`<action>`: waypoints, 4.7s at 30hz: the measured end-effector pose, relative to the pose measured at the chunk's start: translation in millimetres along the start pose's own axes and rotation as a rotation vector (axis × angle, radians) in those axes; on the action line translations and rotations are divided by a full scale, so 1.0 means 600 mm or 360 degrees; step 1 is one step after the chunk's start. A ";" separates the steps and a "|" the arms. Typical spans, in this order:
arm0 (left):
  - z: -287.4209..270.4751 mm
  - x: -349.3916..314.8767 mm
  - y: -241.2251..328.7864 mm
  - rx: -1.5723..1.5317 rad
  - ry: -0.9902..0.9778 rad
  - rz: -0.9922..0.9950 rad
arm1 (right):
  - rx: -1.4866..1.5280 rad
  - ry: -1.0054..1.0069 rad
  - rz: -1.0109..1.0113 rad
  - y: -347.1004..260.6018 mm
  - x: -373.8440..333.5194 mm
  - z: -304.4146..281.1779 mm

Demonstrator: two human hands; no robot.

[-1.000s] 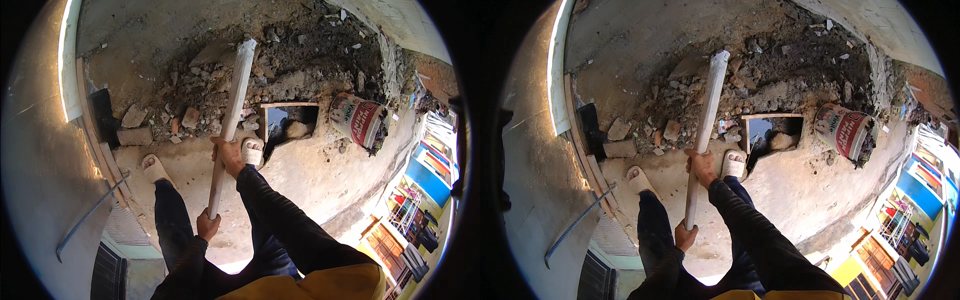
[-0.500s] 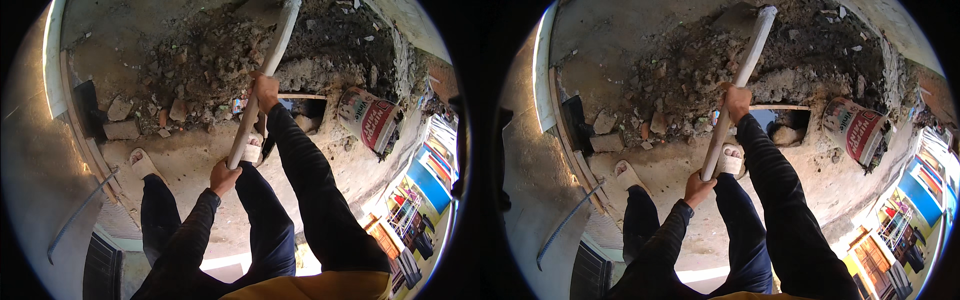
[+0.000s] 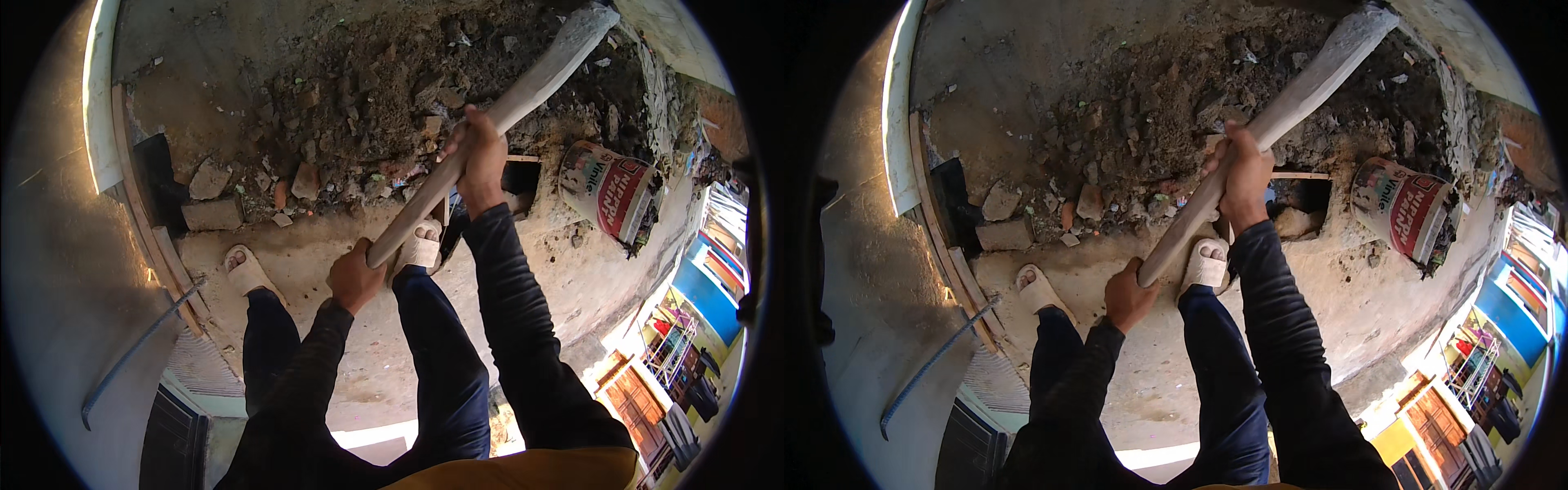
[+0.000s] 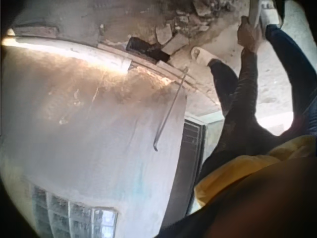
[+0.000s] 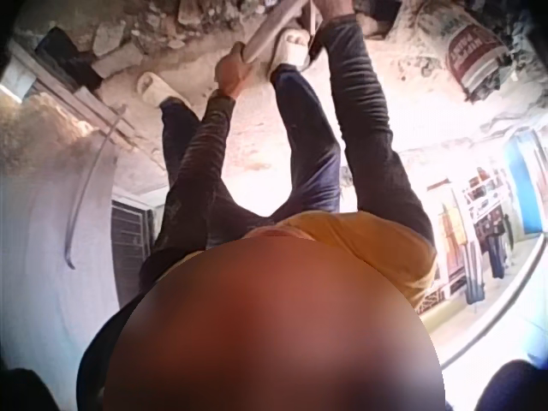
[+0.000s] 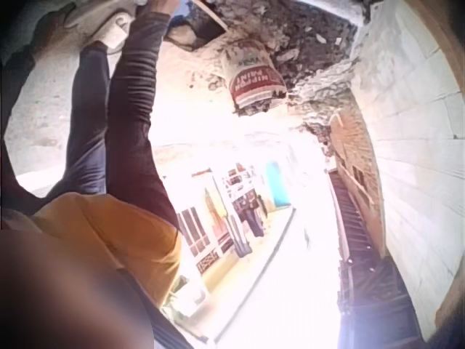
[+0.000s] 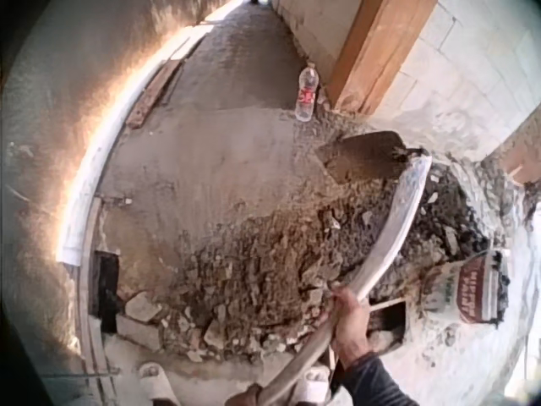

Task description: The person uses a long-handled tool to repeatedly strike and break tiles and concrete on the floor. They gather the resulting debris into a white bucket. Another person briefly appears and hands over a bag, which is placed on the ground.

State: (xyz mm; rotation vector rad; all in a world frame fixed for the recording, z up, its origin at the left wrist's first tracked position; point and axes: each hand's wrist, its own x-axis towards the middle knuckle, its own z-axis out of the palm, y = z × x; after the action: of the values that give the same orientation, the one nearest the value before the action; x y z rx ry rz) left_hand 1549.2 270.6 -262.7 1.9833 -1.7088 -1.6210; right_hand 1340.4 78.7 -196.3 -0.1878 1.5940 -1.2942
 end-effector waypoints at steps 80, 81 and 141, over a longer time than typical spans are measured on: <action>-0.008 0.049 0.080 0.0103 -0.0092 0.0186 | 0.0035 0.0175 -0.0021 -0.073 0.070 -0.059; -0.003 0.112 0.082 0.0143 0.0161 0.0394 | 0.0069 0.0188 -0.0167 -0.074 0.131 -0.040; -0.080 -0.224 -0.032 0.0636 -0.0234 -0.0286 | 0.0302 0.0034 0.1025 0.232 -0.064 -0.101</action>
State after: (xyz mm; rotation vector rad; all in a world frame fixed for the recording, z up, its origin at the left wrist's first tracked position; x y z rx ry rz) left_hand 1619.4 352.5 -167.0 2.3010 -2.1053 -1.6158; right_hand 1373.9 199.1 -290.5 0.4286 1.3737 -0.9259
